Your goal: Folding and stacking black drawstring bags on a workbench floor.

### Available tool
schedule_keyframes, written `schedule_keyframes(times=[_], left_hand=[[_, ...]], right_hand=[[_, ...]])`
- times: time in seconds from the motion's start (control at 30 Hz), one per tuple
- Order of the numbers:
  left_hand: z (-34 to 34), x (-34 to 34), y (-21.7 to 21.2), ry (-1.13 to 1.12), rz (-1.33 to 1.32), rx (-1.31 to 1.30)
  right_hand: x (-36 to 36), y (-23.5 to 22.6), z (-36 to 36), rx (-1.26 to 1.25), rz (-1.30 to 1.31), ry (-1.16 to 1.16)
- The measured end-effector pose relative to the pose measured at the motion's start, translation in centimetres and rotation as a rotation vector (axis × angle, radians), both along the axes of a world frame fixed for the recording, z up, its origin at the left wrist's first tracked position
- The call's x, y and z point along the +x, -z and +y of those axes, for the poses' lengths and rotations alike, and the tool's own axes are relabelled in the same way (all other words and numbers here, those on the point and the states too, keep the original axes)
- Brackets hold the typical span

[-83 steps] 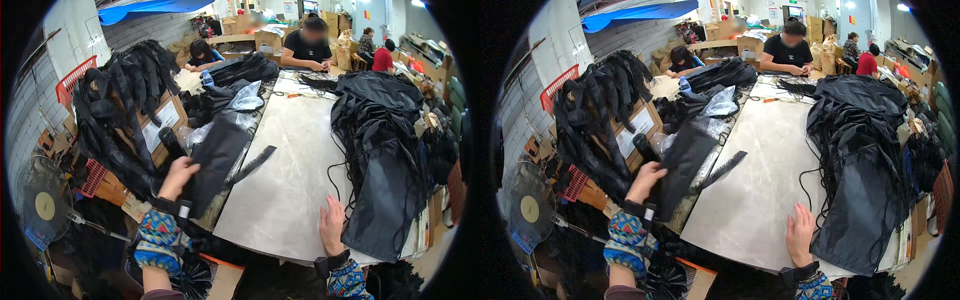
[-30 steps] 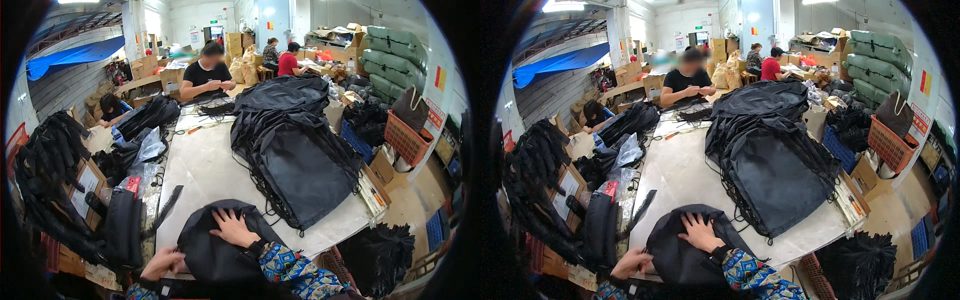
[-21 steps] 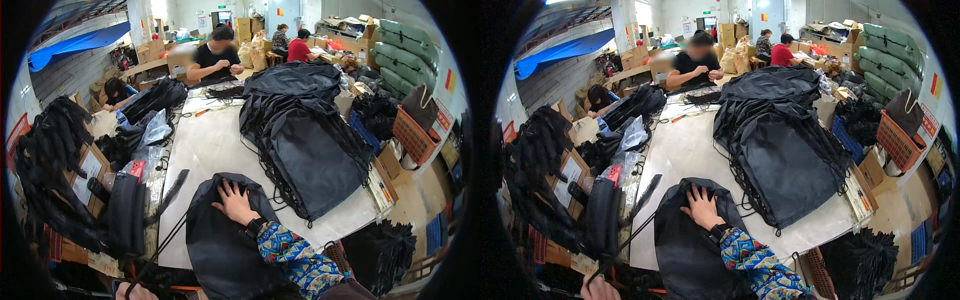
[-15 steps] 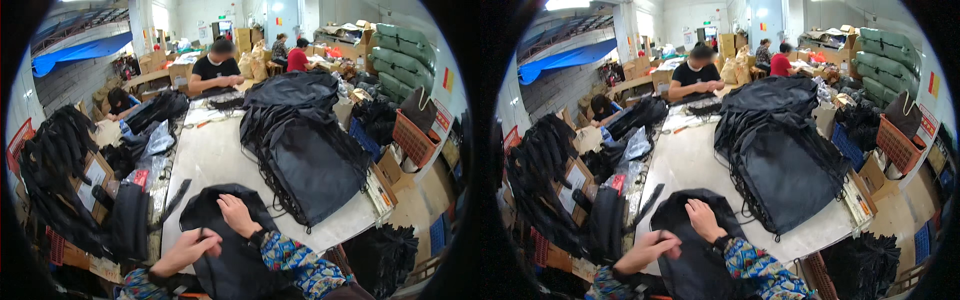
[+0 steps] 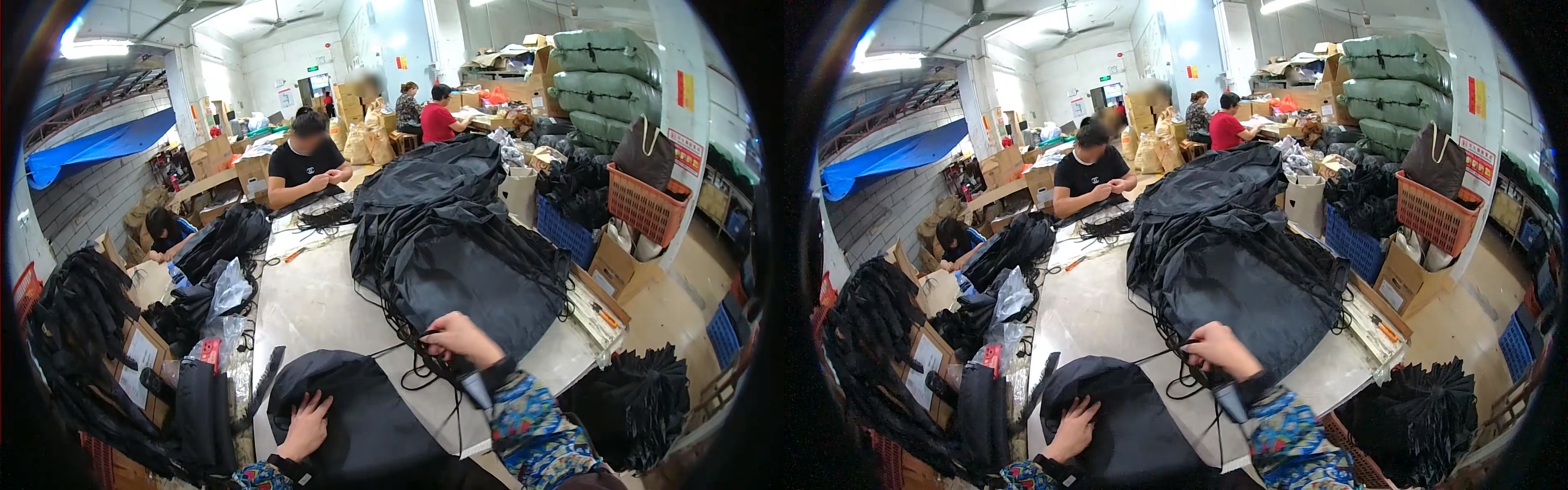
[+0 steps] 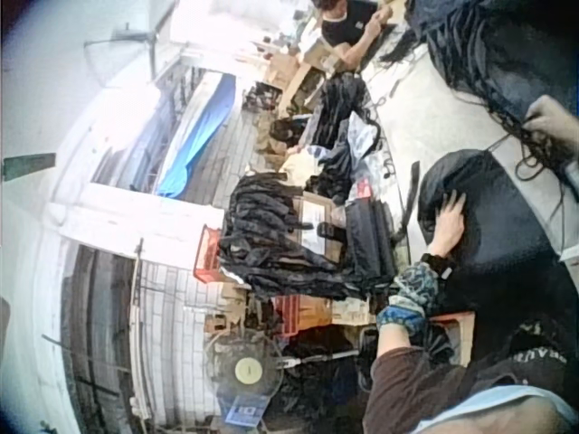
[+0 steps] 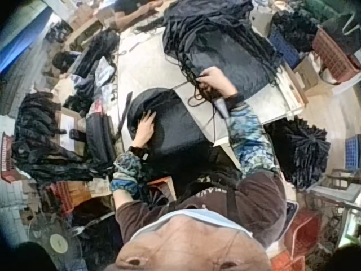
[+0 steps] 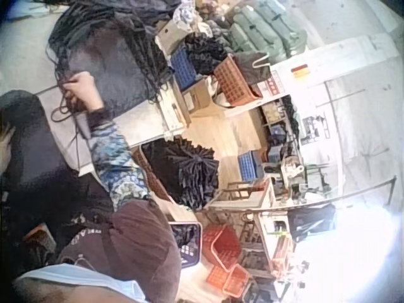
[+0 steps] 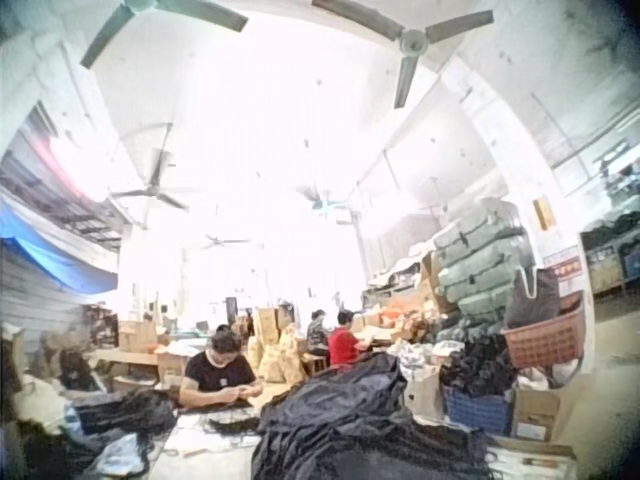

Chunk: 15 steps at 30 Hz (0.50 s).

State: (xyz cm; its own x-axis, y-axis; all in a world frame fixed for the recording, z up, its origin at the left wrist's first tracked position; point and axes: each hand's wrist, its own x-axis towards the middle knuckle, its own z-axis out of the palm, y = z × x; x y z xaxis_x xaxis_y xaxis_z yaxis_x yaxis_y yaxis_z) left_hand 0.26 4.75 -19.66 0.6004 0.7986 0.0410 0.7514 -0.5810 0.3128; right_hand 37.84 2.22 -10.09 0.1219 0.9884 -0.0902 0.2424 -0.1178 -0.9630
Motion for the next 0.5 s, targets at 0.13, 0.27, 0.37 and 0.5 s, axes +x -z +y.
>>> schedule_keyframes(times=[0.13, 0.27, 0.37, 0.5], left_hand=[[-0.1, -1.4, -0.1, 0.026, -0.175, -0.064], [-0.1, -1.3, 0.0, 0.037, -0.135, -0.039], [2.4, -1.0, -0.4, 0.063, -0.354, -0.117], [4.3, 2.0, -5.2, -0.095, -0.656, -0.291]], right_hand=[[4.4, -2.7, -4.9, -0.05, 0.08, -0.206], [1.8, -2.5, -7.1, 0.099, 0.67, -0.363], [-5.7, -2.6, -4.1, -0.188, 0.631, -0.47], [-13.2, 2.3, 2.5, 0.219, -0.037, -0.736]])
